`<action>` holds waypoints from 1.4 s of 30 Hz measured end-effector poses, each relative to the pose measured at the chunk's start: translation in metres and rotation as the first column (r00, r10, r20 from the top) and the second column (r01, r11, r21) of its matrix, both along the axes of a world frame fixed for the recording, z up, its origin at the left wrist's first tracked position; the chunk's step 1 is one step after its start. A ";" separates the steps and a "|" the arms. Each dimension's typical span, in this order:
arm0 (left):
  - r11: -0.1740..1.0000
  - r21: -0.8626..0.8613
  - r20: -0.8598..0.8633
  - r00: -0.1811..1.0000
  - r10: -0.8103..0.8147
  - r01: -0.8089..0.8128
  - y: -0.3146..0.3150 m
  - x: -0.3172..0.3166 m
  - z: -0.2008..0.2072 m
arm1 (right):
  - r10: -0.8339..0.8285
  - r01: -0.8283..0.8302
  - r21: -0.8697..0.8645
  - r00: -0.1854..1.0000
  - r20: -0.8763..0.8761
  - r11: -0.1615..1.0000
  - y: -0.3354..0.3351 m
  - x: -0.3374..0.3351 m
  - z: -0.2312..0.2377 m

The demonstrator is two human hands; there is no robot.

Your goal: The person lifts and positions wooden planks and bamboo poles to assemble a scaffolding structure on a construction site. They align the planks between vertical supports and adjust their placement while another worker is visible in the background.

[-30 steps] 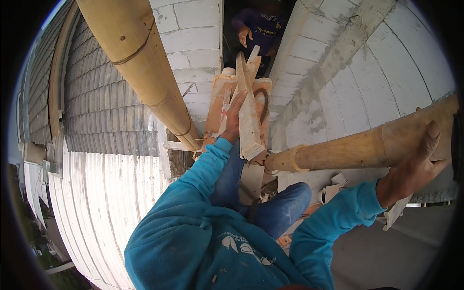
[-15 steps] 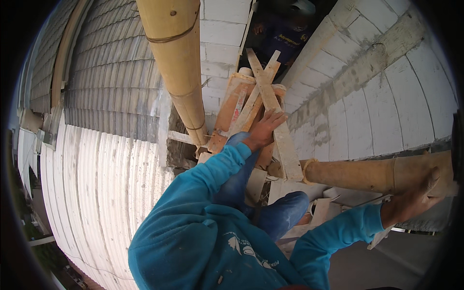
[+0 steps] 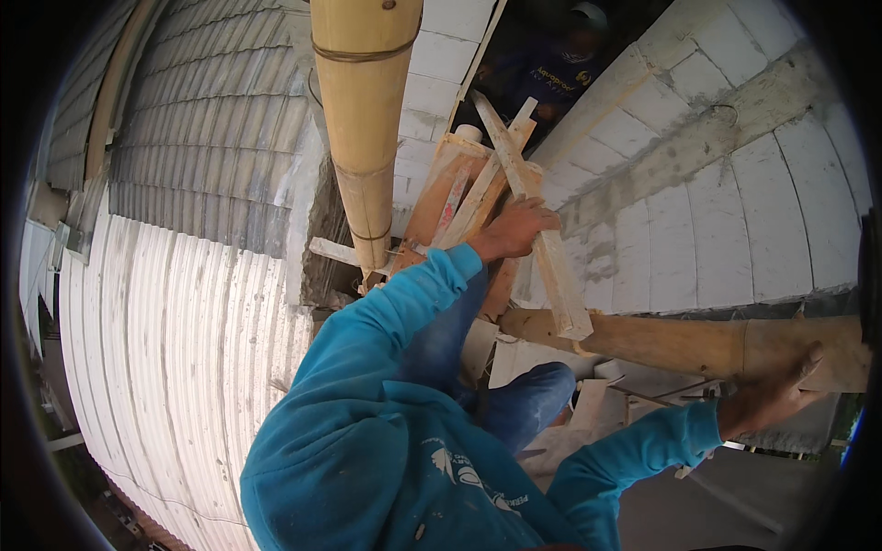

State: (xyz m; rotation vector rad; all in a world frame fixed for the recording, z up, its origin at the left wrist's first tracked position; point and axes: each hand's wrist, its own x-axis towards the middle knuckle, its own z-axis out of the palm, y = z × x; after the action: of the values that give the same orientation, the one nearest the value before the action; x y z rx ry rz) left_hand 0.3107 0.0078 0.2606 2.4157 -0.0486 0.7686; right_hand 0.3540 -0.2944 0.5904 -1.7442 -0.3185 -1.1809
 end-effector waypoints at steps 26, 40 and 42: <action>0.840 -0.491 0.768 0.570 0.292 0.232 0.110 -0.037 0.304 | 0.299 -0.316 0.086 0.939 0.171 0.945 0.018 -0.002 0.000; 0.881 -0.185 0.922 0.387 0.003 0.435 0.085 -0.260 0.435 | 0.410 -0.449 0.059 0.855 0.319 0.891 0.022 0.016 -0.008; 0.909 -0.056 0.926 0.362 -0.108 0.414 0.092 -0.305 0.446 | 0.431 -0.484 0.071 0.829 0.355 0.872 0.024 0.013 -0.003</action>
State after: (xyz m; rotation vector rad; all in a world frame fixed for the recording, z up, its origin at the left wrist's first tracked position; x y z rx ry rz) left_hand 0.0057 0.0995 0.7068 1.3549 -0.7094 1.7205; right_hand 0.3668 -0.2700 0.5879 -1.2270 -0.7812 -1.0966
